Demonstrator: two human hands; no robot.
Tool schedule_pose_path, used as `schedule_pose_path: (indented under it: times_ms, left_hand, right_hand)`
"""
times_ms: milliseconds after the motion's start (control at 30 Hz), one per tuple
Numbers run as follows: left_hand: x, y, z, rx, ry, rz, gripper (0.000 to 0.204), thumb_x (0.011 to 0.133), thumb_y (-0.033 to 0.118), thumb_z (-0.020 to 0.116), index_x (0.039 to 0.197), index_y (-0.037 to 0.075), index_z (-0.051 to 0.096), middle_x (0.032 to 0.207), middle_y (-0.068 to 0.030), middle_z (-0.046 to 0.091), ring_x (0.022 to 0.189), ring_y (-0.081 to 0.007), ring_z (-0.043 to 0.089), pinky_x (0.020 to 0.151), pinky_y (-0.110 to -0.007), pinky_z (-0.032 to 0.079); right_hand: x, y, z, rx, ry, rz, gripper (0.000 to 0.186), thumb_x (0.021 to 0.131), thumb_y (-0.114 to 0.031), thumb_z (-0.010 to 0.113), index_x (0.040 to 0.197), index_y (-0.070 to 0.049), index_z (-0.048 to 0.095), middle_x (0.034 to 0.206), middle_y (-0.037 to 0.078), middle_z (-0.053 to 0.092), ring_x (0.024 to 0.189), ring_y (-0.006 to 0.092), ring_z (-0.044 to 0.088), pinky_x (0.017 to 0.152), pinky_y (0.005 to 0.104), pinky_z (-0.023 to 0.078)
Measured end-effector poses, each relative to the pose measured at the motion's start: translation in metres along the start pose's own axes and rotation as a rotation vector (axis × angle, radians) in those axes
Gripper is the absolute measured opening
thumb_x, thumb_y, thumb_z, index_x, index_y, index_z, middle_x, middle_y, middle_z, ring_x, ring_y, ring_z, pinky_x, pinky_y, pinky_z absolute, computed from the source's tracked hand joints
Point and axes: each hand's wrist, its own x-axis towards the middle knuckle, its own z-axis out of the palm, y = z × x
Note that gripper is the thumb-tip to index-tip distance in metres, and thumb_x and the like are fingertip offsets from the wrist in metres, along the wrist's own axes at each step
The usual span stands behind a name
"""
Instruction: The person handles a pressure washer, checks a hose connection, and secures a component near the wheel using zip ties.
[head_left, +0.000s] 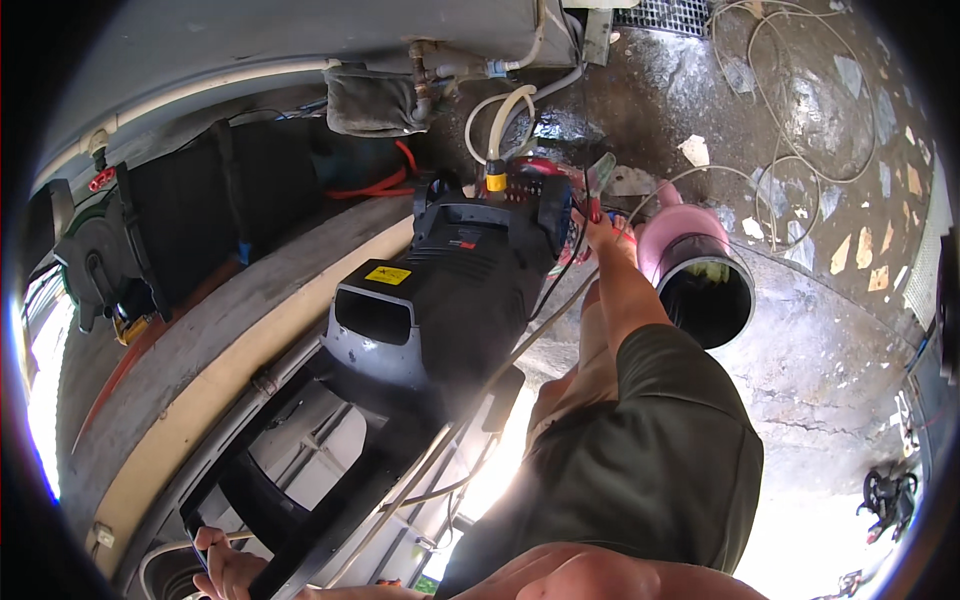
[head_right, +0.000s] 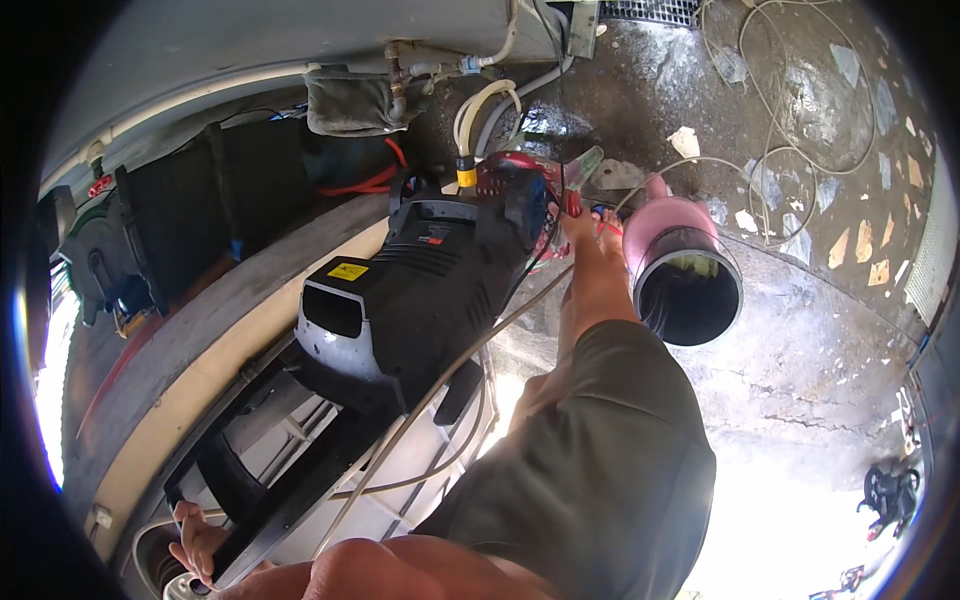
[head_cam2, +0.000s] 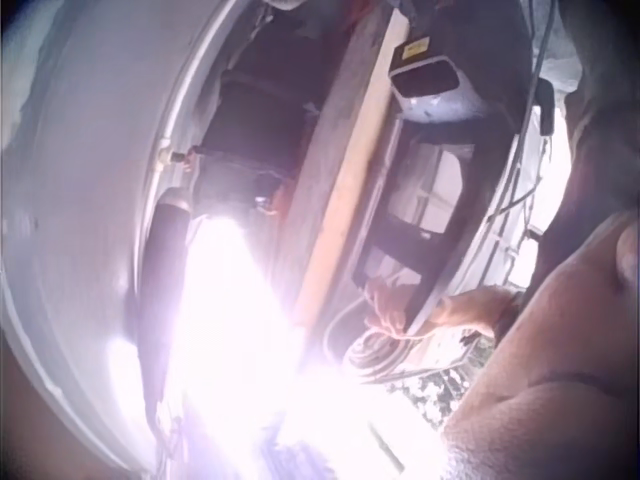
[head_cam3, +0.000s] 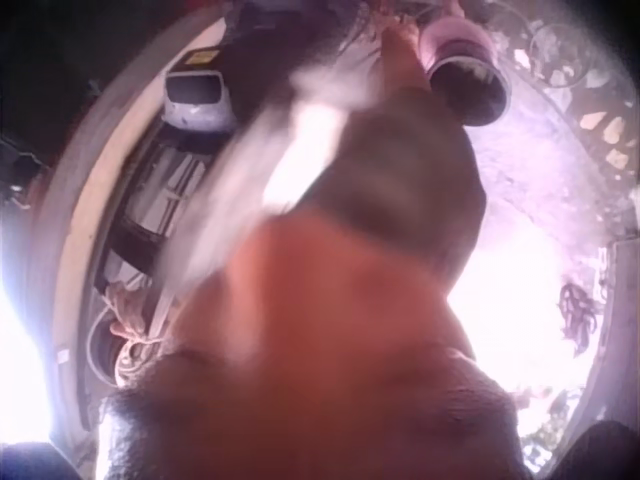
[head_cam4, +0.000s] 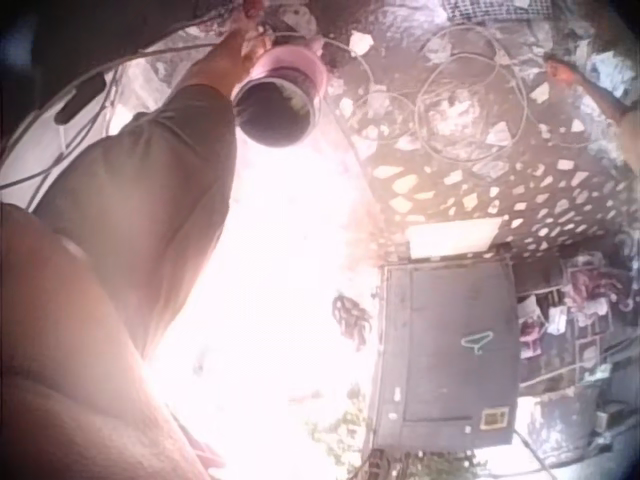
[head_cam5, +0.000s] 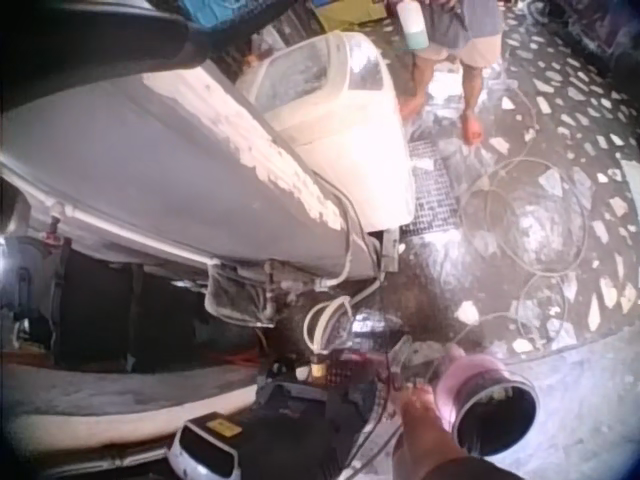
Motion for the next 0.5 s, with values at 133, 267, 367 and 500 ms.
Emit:
schedule_pose_path:
  times_ms: [133, 267, 367, 500]
  left_hand:
    - [-0.013, 0.001, -0.005, 0.026, 0.042, 0.015, 0.037, 0.105, 0.021, 0.047, 0.121, -0.008, 0.031, 0.080, -0.0038, 0.046, 0.065, -0.0098, 0.054, 0.066, -0.024, 0.051]
    - [0.011, -0.012, -0.016, -0.039, -0.027, -0.093, 0.035, 0.106, 0.021, 0.045, 0.121, -0.008, 0.031, 0.081, -0.0036, 0.045, 0.065, -0.0096, 0.053, 0.066, -0.025, 0.050]
    - [0.045, -0.052, -0.036, -0.104, 0.014, -0.132, 0.026, 0.106, 0.017, 0.044, 0.113, -0.006, 0.034, 0.080, -0.0045, 0.044, 0.064, -0.0103, 0.050, 0.065, -0.025, 0.048]
    - [0.059, -0.068, -0.043, -0.136, 0.058, -0.084, 0.016, 0.103, 0.010, 0.046, 0.094, 0.003, 0.035, 0.082, -0.0056, 0.039, 0.068, -0.0126, 0.047, 0.070, -0.028, 0.046]
  right_hand:
    - [-0.012, 0.004, 0.043, 0.195, 0.101, -0.218, 0.065, 0.086, -0.048, 0.074, 0.128, -0.001, 0.057, 0.104, 0.012, 0.070, 0.099, 0.0214, 0.066, 0.089, 0.0388, 0.049]
    - [0.062, -0.009, 0.034, 0.479, 0.068, -0.286, 0.054, 0.096, -0.049, 0.058, 0.126, -0.004, 0.058, 0.102, 0.007, 0.070, 0.093, 0.0173, 0.066, 0.083, 0.0331, 0.050]
    - [0.050, -0.016, 0.008, 0.510, -0.041, 0.055, 0.052, 0.100, -0.050, 0.050, 0.129, -0.007, 0.058, 0.110, 0.005, 0.068, 0.100, 0.0172, 0.064, 0.087, 0.0360, 0.047]
    - [-0.060, -0.035, -0.009, 0.215, -0.189, 0.355, 0.053, 0.100, -0.052, 0.047, 0.139, -0.017, 0.053, 0.134, 0.002, 0.060, 0.119, 0.0229, 0.060, 0.103, 0.0585, 0.041]
